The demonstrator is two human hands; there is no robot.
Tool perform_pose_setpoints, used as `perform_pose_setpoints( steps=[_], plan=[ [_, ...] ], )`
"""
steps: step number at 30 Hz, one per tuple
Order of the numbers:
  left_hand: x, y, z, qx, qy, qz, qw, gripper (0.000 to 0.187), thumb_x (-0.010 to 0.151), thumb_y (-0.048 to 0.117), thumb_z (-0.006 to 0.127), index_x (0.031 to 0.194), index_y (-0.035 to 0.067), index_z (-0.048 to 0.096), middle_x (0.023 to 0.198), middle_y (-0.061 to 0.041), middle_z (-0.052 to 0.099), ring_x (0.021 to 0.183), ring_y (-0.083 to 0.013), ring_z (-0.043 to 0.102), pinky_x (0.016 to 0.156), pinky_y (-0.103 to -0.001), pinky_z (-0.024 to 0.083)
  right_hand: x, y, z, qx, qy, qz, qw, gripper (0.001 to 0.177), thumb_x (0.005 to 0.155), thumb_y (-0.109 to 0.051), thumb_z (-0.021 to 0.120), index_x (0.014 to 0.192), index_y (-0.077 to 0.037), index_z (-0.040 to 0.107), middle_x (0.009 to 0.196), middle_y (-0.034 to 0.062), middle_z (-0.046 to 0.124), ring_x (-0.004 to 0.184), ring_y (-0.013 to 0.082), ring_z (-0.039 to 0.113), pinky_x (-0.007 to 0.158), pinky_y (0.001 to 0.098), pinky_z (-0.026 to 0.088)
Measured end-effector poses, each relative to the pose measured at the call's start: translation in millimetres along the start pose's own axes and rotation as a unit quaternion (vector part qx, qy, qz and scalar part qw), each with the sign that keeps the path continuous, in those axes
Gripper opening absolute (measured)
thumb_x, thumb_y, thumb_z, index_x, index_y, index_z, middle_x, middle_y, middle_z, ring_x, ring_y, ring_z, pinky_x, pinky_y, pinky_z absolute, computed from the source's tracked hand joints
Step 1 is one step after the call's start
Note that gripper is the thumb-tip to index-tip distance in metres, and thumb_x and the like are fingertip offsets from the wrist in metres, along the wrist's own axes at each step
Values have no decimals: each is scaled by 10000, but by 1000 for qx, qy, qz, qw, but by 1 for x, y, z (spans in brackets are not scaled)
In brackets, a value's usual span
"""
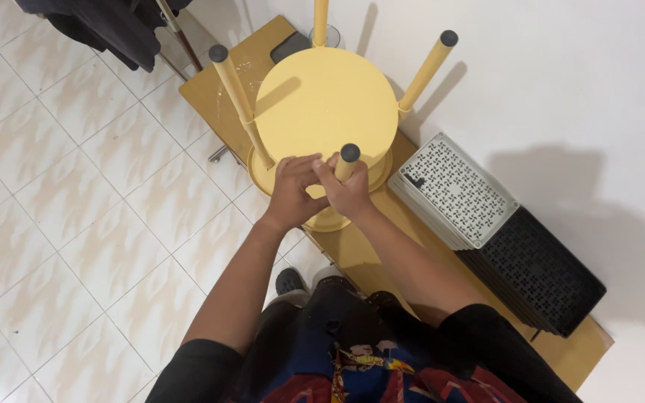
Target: The person assembles a yellow plastic stool by inserting four legs into the seat and tightening them. They then assemble a white plastic tray by inserting four black legs and tightening them with a screwdriver, and place a black tray on top.
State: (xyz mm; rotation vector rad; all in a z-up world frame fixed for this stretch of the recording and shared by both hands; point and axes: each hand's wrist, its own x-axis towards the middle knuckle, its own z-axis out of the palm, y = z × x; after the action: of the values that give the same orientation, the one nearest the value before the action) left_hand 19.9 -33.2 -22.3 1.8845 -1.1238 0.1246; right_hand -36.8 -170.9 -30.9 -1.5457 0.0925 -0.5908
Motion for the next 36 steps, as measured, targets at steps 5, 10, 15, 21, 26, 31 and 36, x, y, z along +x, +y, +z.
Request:
perform_pose_setpoints(
  steps=[5,10,15,21,26,31,36],
  plan=[
    [3,1,-4,-15,-28,-44,999,307,696,218,936,900,123,726,1145,19,740,1207,-190,629,1050,-420,386,13,-13,-8,86,-52,3,995,352,978,-30,670,680,-95,493,634,-62,526,574,22,457,506,241,356],
    [5,4,-7,-23,-16,-7,1000,315,681,186,919,961,147,781,1171,23,740,1250,-194,608,1033,-424,365,12,-7,-3,31,-8,-35,999,414,1005,-23,685,675,-108,449,631,-77,471,588,12,401,524,233,319],
    [6,4,-8,-15,-21,-13,1000,304,684,187,916,954,142,783,1157,29,745,1258,-187,606,1041,-426,362,10,1,0,36,9,-35,999,367,1003,-37,683,714,-102,468,658,-87,499,604,5,425,524,228,338],
    [3,6,-4,-4,-22,-23,999,292,699,190,906,960,145,783,1192,20,735,1312,-202,578,1090,-488,335,9,-5,-1,20,11,-36,999,355,1006,-39,682,718,-95,482,668,-80,519,619,6,438,541,222,355],
    [-4,16,2,32,-27,-56,998,395,697,247,865,1069,150,775,1266,-16,704,1373,-275,506,1154,-617,226,2,-18,-2,-62,12,4,998,246,1003,-152,705,813,-67,574,747,-7,608,698,77,557,623,278,466],
    [-10,32,14,100,-14,-90,991,386,741,267,787,1120,192,787,1392,-43,664,1423,-344,422,1124,-734,108,-36,-13,-25,-297,34,-161,940,324,920,-169,741,1140,8,582,1156,188,546,1112,310,538,937,453,465],
    [-19,30,24,111,20,-116,987,392,895,344,749,1216,120,727,1372,-55,663,1456,-361,395,1128,-782,110,-104,49,-73,-267,4,-31,963,311,919,-179,722,1139,-14,577,1248,185,557,1189,333,554,981,429,476]
  ],
)
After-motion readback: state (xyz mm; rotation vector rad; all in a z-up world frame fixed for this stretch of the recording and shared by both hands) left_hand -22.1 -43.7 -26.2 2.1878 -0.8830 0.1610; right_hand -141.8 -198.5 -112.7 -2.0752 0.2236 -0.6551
